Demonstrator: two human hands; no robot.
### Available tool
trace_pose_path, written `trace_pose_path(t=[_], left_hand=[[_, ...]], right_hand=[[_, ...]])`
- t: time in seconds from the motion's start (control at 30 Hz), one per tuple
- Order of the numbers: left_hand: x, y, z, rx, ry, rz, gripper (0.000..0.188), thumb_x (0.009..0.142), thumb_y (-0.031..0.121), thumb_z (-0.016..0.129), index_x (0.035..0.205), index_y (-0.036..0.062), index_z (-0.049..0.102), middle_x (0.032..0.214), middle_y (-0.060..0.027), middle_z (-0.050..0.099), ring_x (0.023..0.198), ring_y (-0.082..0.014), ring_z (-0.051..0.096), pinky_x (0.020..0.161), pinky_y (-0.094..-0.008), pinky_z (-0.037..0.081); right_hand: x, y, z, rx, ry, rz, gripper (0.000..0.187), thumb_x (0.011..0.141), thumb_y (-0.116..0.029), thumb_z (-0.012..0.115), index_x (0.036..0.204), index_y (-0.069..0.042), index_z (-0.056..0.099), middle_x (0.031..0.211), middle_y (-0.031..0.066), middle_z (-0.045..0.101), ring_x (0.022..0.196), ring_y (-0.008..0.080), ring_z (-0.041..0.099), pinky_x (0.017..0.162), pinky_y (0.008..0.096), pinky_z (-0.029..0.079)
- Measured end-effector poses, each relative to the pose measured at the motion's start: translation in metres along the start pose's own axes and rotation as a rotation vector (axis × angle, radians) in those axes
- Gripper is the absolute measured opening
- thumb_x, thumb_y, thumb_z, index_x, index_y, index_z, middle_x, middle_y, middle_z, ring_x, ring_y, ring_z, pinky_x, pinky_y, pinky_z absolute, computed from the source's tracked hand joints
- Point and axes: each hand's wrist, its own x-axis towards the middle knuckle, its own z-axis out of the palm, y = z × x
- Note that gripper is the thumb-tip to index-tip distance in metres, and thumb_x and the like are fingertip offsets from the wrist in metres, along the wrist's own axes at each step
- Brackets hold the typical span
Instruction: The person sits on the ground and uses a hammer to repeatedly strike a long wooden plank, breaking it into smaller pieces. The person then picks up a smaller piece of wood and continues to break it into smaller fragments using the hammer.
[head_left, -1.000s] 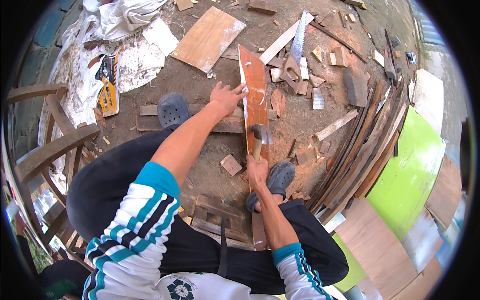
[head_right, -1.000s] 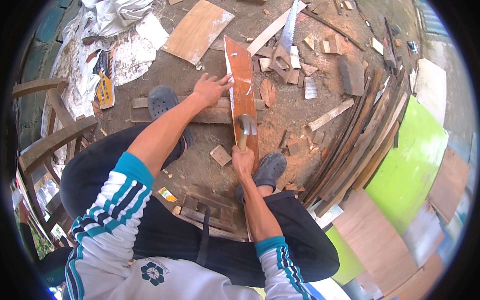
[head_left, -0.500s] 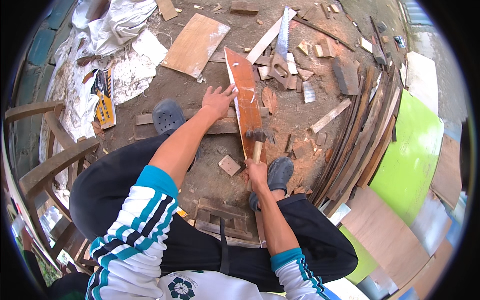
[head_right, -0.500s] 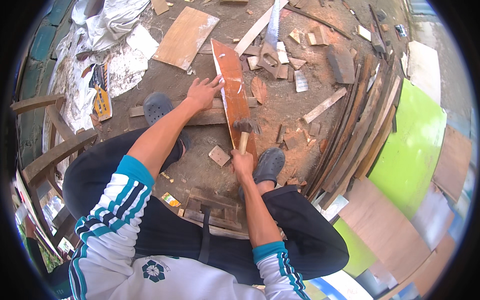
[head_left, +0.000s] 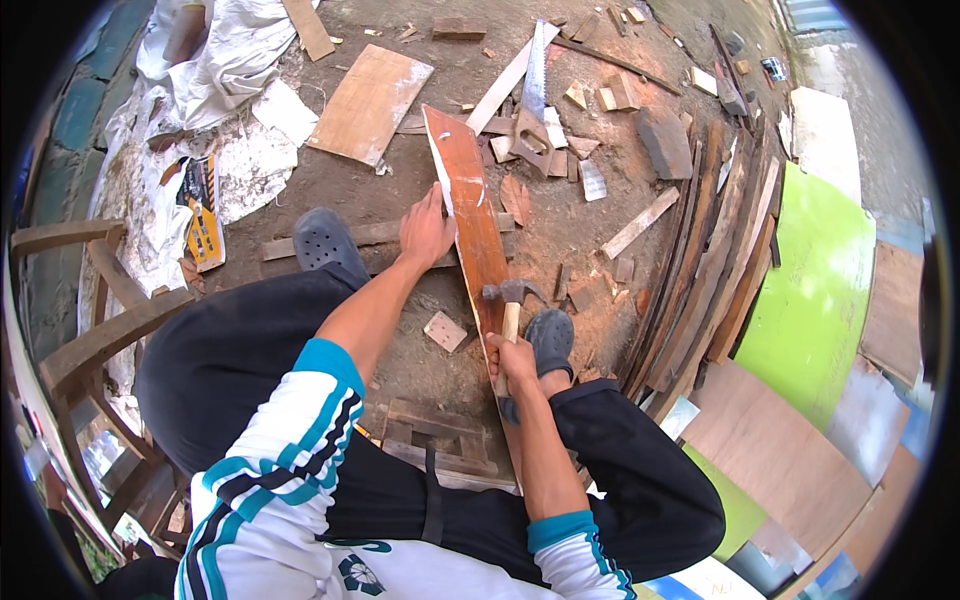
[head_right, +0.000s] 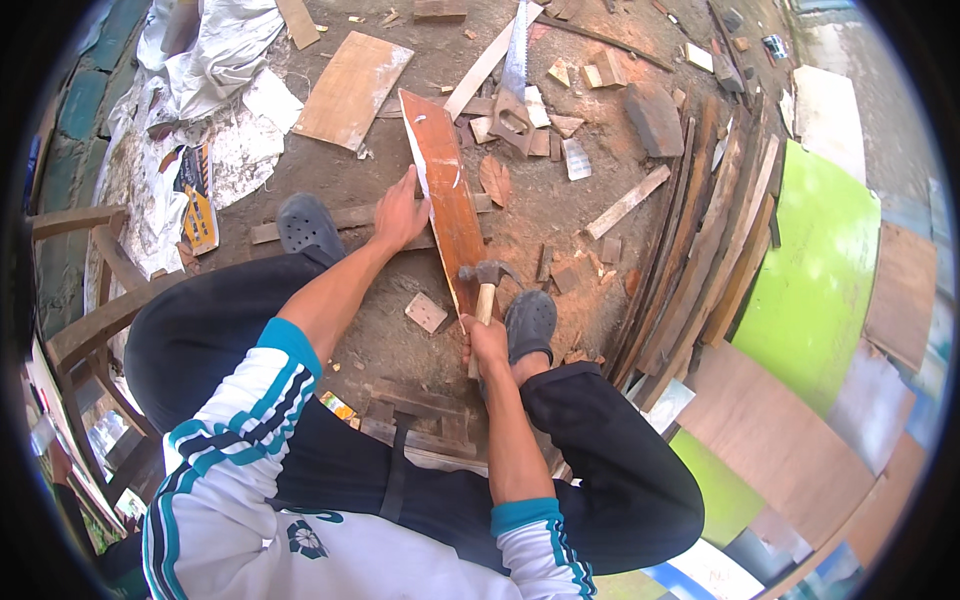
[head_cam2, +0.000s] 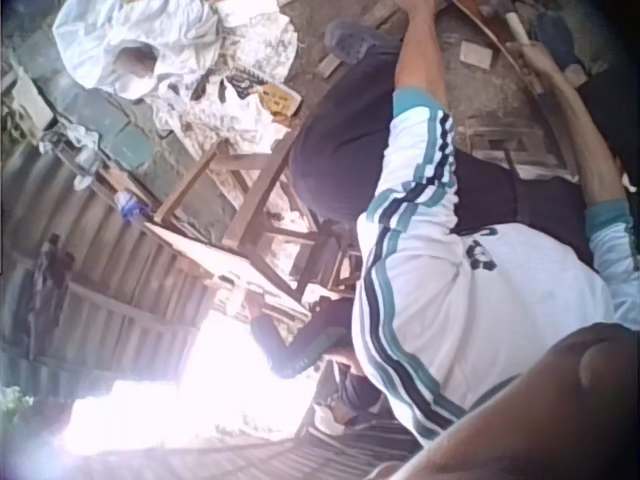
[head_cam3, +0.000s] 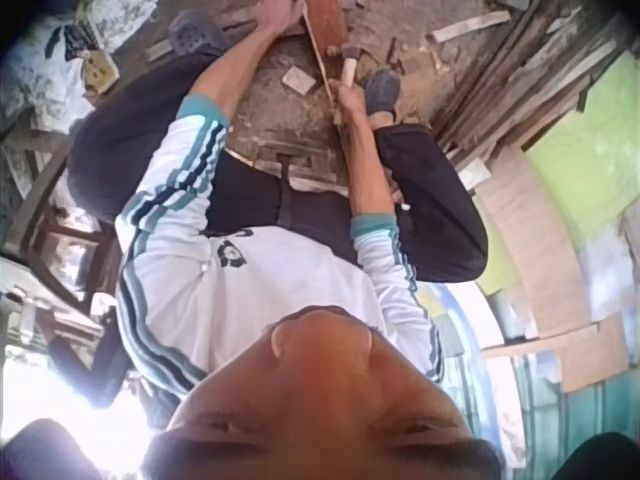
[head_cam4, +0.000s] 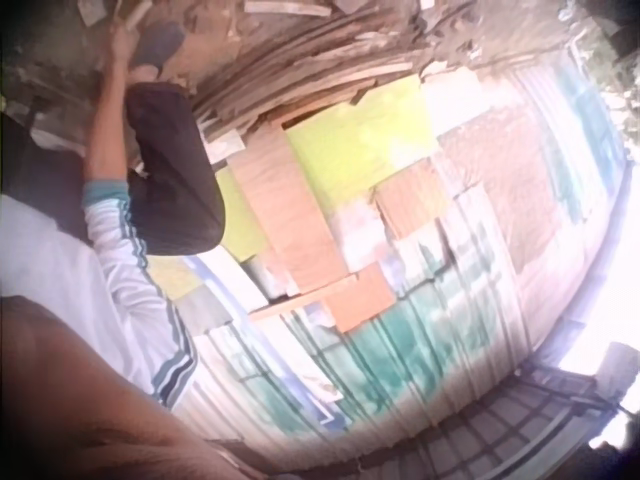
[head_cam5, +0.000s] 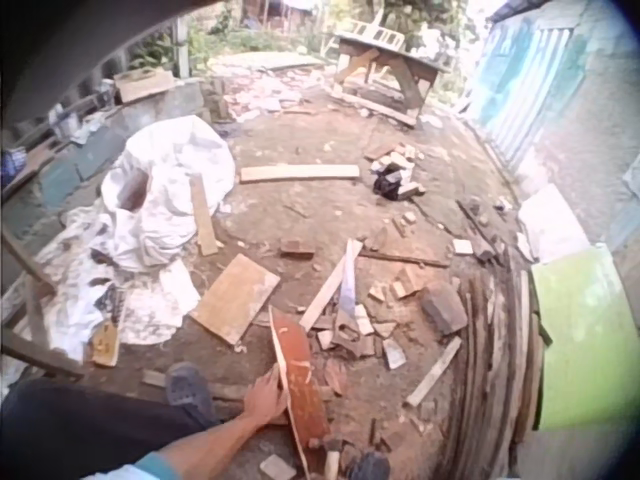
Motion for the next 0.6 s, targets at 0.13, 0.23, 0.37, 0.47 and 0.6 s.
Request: trace_pose_path(t=[0.13,0.23,0.37,0.47,0.6], left_hand=[[0.053,-0.021,0.009,-0.410,-0.004,-0.231,0.080,0.090,0.040,0.065,0.154,0.0019,0.034,0.120,-0.0209,0.068,0.111,-0.0381,0.064,0.099,-0.0486,0.047],[0.068,-0.023,0.016,-0.515,-0.033,-0.274,0.078,0.089,0.047,0.066,0.147,0.0001,0.043,0.114,-0.0211,0.070,0.107,-0.0390,0.066,0.095,-0.0470,0.049],[0.070,-0.026,0.009,-0.330,-0.137,-0.222,0.066,0.091,0.052,0.063,0.130,-0.0006,0.056,0.112,-0.0227,0.070,0.108,-0.0392,0.066,0.093,-0.0468,0.050],[0.061,-0.013,-0.007,-0.261,-0.221,-0.190,0.061,0.092,0.052,0.060,0.118,-0.0033,0.057,0.113,-0.0267,0.068,0.109,-0.0422,0.065,0.094,-0.0500,0.048],[0.051,-0.016,-0.008,-0.316,-0.132,-0.192,0.067,0.095,0.050,0.057,0.121,-0.0111,0.048,0.114,-0.0361,0.064,0.112,-0.0490,0.061,0.099,-0.0514,0.045]], right_hand=[[-0.002,-0.007,0.009,-0.134,-0.018,-0.100,0.019,0.092,-0.018,0.067,0.092,-0.001,0.059,0.068,0.0065,0.056,0.045,0.0152,0.051,0.039,0.0330,0.042],[-0.004,-0.007,0.010,-0.097,0.002,-0.094,0.019,0.092,-0.018,0.066,0.089,-0.001,0.059,0.068,0.0064,0.057,0.046,0.0149,0.052,0.039,0.0328,0.042],[-0.014,-0.017,0.004,-0.038,-0.023,-0.016,0.021,0.092,-0.019,0.068,0.087,-0.002,0.059,0.066,0.0052,0.056,0.045,0.0144,0.051,0.039,0.0323,0.042],[-0.017,-0.020,-0.010,-0.104,-0.033,-0.007,0.023,0.092,-0.021,0.069,0.086,-0.001,0.059,0.064,0.0042,0.054,0.044,0.0143,0.050,0.038,0.0319,0.041],[-0.015,-0.016,-0.009,-0.191,0.013,-0.131,0.026,0.092,-0.024,0.070,0.085,-0.001,0.059,0.063,0.0030,0.054,0.044,0.0138,0.050,0.040,0.0320,0.041]])
